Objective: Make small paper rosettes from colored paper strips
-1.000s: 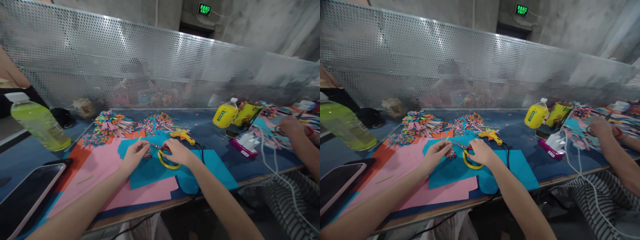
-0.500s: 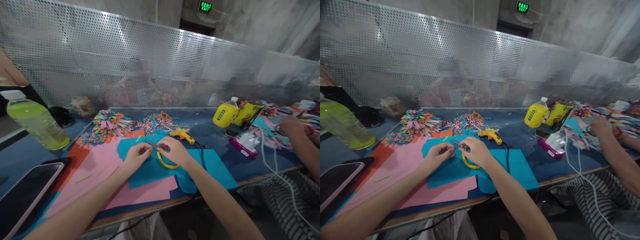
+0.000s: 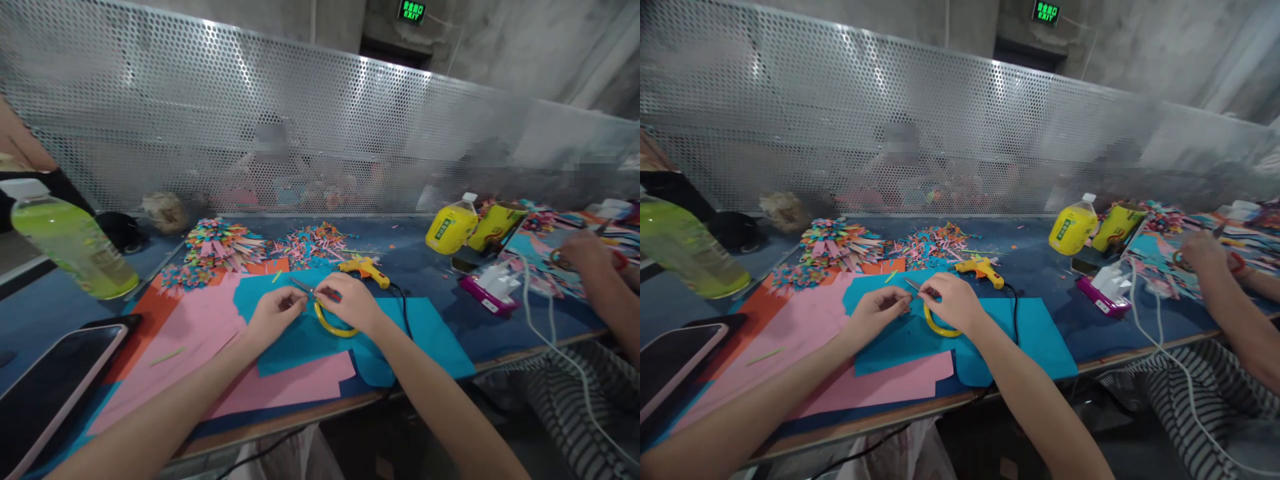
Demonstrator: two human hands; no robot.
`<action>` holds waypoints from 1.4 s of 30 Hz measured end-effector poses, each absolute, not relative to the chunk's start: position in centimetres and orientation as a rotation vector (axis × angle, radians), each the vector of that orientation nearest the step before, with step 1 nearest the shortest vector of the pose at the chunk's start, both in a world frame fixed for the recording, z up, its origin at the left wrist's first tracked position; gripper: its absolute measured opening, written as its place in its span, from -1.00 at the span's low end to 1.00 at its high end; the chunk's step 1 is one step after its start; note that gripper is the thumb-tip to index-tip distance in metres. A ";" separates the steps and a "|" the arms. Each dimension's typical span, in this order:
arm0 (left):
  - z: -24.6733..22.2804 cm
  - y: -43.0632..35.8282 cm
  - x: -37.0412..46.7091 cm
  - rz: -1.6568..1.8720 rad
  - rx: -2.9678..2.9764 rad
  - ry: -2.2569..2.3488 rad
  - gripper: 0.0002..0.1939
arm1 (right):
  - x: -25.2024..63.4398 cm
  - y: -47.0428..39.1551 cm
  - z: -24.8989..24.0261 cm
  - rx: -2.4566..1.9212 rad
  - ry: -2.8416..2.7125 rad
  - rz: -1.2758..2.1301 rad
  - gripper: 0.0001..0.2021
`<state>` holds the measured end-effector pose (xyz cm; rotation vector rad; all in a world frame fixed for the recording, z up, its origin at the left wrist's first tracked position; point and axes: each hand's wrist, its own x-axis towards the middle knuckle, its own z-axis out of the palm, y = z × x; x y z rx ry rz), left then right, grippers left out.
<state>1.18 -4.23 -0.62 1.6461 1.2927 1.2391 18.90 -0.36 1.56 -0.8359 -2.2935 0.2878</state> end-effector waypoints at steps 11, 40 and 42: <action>-0.7 -4.2 1.2 1.214 1.673 1.294 -0.78 | 18.9 -0.4 1.5 -0.834 -2.294 0.278 -0.89; -1.0 -4.2 1.1 1.192 1.717 1.348 -0.77 | 19.0 -0.4 1.4 -0.880 -2.300 0.272 -0.91; -1.0 -4.1 1.1 1.186 1.722 1.346 -0.77 | 19.0 -0.3 1.5 -0.895 -2.292 0.267 -0.92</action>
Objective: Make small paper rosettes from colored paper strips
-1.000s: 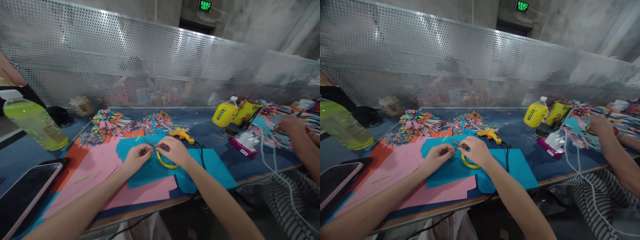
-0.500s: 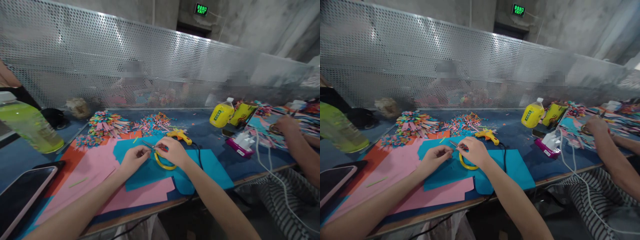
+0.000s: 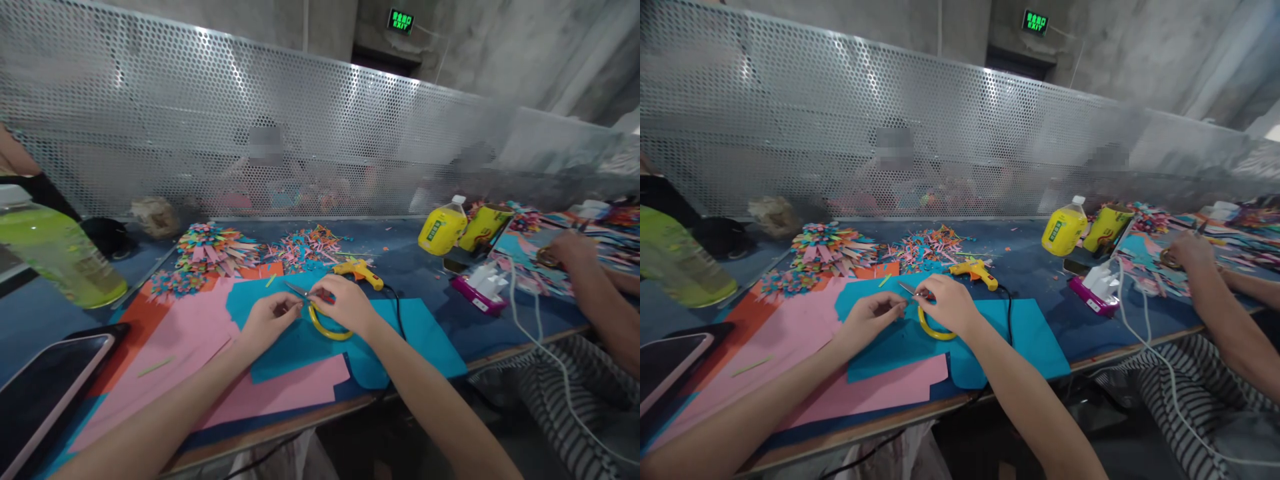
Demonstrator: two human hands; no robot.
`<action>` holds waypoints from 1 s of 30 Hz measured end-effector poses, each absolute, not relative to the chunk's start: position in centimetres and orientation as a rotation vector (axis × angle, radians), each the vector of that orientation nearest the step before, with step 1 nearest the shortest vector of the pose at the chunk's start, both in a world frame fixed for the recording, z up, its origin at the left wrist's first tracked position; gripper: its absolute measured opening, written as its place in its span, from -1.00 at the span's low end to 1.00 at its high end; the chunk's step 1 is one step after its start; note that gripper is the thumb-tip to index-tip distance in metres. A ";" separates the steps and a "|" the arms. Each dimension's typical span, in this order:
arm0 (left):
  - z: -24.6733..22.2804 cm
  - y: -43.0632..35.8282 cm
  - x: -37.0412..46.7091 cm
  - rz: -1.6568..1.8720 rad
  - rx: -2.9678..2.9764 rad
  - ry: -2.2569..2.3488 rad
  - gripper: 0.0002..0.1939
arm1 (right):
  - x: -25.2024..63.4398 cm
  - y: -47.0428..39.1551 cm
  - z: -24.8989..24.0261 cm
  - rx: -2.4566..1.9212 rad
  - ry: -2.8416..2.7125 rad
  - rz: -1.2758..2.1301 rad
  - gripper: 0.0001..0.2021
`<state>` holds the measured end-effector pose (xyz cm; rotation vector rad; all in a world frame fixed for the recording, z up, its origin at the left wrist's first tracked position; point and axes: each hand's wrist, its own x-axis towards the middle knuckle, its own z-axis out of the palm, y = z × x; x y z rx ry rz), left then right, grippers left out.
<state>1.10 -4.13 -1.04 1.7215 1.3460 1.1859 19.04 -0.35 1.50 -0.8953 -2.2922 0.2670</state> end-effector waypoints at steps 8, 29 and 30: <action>-1.2 -4.0 0.9 1.192 1.722 1.340 -0.77 | 19.0 -0.5 1.7 -0.822 -2.307 0.306 -0.87; -1.5 -4.0 0.9 1.173 1.730 1.351 -0.73 | 19.0 -0.5 1.8 -0.821 -2.310 0.205 -0.91; -1.5 -4.0 0.9 1.171 1.731 1.358 -0.73 | 19.1 -0.5 1.8 -0.819 -2.309 0.214 -0.91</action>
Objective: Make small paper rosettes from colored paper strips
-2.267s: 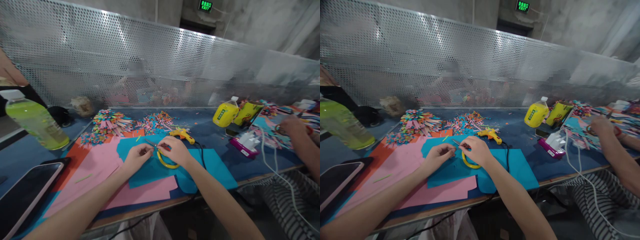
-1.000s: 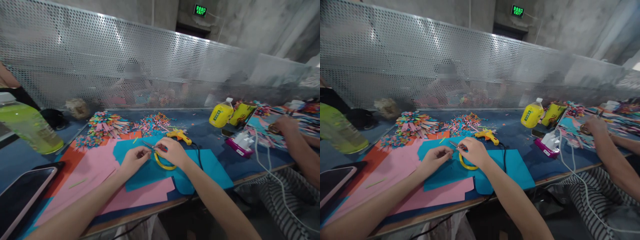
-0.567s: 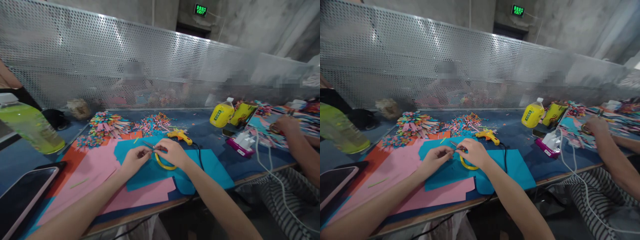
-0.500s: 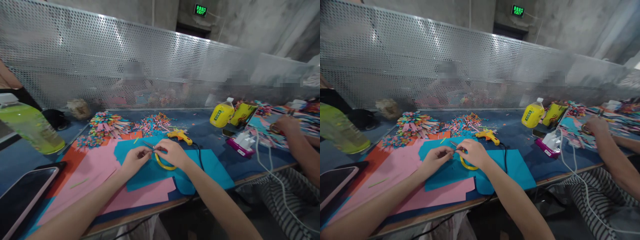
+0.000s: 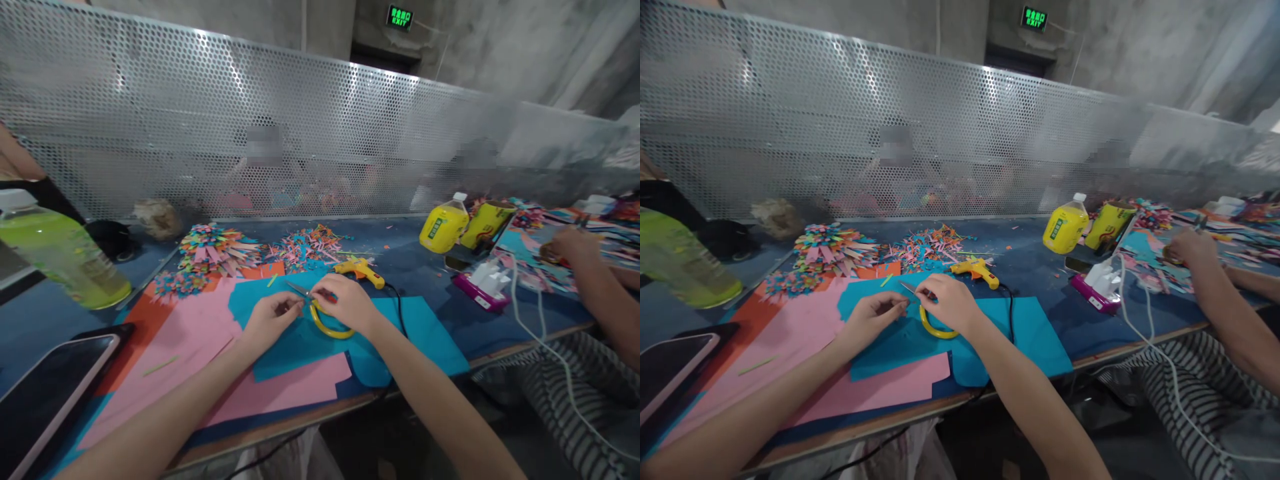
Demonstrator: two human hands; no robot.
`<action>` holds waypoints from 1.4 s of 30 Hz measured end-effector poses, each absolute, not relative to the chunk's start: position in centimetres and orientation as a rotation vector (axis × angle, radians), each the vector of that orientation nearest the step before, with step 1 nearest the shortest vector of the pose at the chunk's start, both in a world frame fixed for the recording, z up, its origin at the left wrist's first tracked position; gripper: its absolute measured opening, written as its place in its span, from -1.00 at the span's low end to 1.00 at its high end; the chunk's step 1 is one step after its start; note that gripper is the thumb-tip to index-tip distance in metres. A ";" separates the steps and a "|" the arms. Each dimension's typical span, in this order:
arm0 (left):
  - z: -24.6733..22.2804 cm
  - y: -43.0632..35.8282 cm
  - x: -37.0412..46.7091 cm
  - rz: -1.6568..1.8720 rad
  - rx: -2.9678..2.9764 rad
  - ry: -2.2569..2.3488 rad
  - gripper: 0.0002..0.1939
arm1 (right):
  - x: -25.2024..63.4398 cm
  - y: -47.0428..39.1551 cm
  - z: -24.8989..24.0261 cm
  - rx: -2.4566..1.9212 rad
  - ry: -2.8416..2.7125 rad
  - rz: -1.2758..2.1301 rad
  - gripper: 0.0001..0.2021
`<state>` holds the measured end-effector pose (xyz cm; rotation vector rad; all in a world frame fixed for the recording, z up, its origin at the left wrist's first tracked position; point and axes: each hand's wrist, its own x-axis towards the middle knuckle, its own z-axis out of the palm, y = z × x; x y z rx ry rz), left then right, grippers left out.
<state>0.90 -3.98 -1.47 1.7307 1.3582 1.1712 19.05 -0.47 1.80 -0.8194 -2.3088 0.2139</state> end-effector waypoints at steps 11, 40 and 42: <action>-0.8 -4.1 1.0 1.186 1.710 1.366 -0.73 | 19.1 -0.6 1.7 -0.753 -2.314 0.256 -0.87; -0.3 -4.3 1.4 1.191 1.662 1.356 -0.70 | 18.9 -0.8 1.6 -0.698 -2.360 0.055 -0.83; -0.3 -4.3 1.4 1.184 1.654 1.360 -0.69 | 18.9 -0.8 1.6 -0.749 -2.327 0.040 -0.83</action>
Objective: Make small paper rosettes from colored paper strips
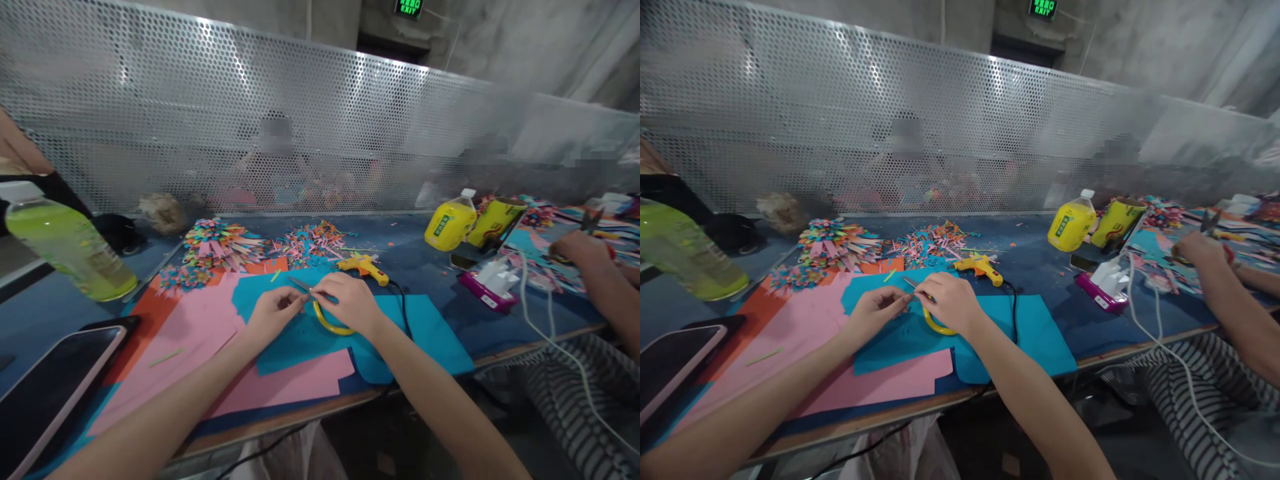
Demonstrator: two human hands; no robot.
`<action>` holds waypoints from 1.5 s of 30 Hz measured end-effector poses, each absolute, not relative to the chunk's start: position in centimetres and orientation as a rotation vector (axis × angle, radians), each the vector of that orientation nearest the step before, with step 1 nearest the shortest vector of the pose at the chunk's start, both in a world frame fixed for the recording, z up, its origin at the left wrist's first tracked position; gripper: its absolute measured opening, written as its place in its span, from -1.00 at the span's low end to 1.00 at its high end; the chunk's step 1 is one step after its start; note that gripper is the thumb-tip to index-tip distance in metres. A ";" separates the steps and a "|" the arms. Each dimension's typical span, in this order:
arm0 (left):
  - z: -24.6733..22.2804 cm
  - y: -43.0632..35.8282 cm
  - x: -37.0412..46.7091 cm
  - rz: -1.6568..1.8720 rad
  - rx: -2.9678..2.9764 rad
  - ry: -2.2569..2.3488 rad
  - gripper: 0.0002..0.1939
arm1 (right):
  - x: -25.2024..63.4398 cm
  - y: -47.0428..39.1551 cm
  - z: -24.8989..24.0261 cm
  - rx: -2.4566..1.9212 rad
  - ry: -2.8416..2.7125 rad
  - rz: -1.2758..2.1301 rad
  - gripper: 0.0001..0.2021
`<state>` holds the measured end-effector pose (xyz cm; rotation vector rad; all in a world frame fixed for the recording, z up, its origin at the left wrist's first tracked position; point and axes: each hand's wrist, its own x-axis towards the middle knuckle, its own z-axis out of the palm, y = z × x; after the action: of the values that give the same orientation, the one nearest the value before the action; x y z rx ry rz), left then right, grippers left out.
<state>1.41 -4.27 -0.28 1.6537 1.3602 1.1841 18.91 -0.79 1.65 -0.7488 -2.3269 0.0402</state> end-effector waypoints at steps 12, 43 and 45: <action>-0.5 -4.2 1.4 1.191 1.676 1.334 -0.72 | 19.1 -0.7 1.4 -0.664 -2.448 -0.124 -0.80; -0.7 -4.2 1.3 1.208 1.636 1.294 -0.72 | 19.2 -1.0 1.5 -0.689 -2.514 -0.425 -0.79; -0.6 -4.3 1.3 1.209 1.683 1.301 -0.73 | 19.2 -1.0 1.6 -0.644 -2.541 -0.462 -0.80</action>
<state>1.27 -4.28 -0.63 1.6828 1.3008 1.2091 19.22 -0.98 1.58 -0.6444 -2.5406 -0.4622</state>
